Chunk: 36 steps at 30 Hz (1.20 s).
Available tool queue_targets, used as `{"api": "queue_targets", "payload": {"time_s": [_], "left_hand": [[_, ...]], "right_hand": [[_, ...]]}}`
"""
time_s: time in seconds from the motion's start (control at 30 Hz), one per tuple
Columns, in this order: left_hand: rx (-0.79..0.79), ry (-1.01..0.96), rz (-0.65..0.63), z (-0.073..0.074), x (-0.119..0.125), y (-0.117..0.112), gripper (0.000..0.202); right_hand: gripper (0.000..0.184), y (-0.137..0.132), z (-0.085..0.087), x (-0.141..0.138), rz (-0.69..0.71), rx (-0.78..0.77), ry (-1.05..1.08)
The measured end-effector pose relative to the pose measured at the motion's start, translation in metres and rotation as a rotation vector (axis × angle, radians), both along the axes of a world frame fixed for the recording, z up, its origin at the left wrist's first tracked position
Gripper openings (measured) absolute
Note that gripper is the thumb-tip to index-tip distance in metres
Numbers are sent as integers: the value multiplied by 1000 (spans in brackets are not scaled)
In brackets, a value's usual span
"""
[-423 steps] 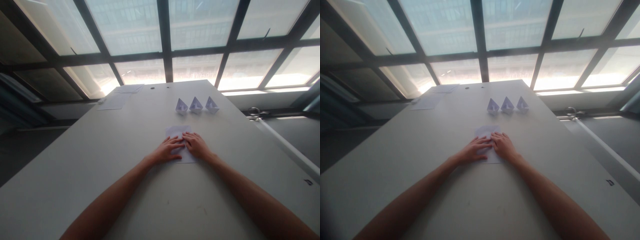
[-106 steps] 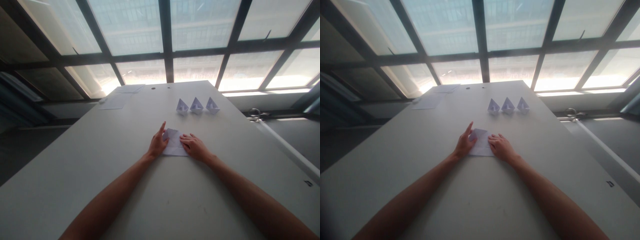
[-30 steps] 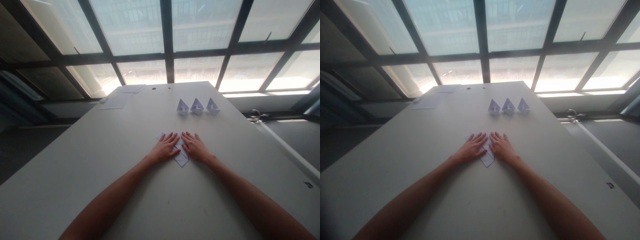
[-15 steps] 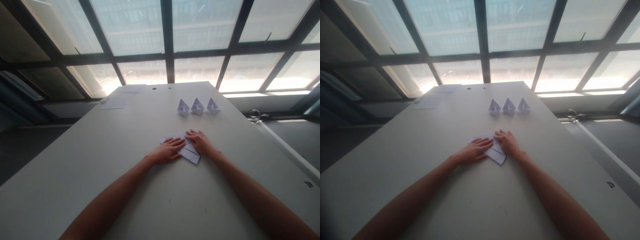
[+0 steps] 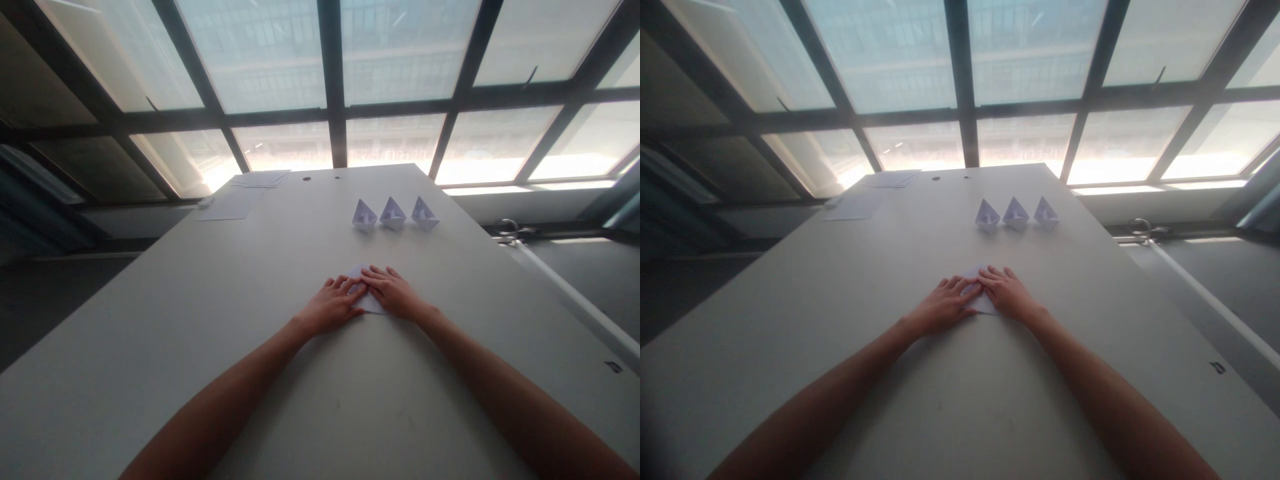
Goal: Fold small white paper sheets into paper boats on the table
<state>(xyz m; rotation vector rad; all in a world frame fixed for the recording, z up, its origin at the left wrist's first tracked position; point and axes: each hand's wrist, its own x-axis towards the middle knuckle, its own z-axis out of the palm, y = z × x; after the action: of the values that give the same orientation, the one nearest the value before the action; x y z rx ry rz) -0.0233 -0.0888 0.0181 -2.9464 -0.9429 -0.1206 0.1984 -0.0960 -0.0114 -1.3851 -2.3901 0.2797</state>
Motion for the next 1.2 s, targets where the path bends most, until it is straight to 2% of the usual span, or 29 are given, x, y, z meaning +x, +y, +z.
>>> {"api": "queue_targets", "payload": {"time_s": [0.13, 0.23, 0.33, 0.4, 0.47, 0.53, 0.63, 0.73, 0.8, 0.93, 1.03, 1.13, 1.2], "left_hand": [[9, -7, -5, -1, 1, 3, 56], [4, -35, -4, -3, 1, 5, 51], [8, -79, 11, -4, 0, 7, 43], [2, -122, 10, -4, -1, 9, 37], [-13, -174, -5, -5, -2, 12, 32], [-32, -223, -13, -6, -4, 15, 29], [-52, -271, 31, -7, -5, 18, 27], [-59, -318, 97, -9, -6, 19, 28], [-72, -359, 119, -11, -7, 21, 32], [-87, -413, 135, -13, -12, 27, 29], [-23, -360, 151, -14, -13, 27, 24], [-3, -268, 98, -16, -8, 21, 31], [-31, -240, 64, -20, -4, 16, 39]], "right_hand": [[34, 3, -4, -1, -41, 77, 74], [26, 0, 3, -3, -22, 129, 159], [22, -7, 16, -2, 88, 107, 216], [28, -11, 24, 0, 176, 70, 228], [36, -12, 26, 2, 226, 49, 227], [33, -10, 22, 5, 235, 48, 220], [24, -4, 12, 8, 143, 61, 209], [24, 2, 5, 11, -20, 100, 202], [24, 4, 4, 13, -79, 125, 172], [21, 3, 7, 15, -133, 137, 101], [19, -1, 11, 9, -176, 152, 38], [21, -8, 17, -4, -207, 156, -62], [24, -15, 19, -16, -179, 133, -109]]}}
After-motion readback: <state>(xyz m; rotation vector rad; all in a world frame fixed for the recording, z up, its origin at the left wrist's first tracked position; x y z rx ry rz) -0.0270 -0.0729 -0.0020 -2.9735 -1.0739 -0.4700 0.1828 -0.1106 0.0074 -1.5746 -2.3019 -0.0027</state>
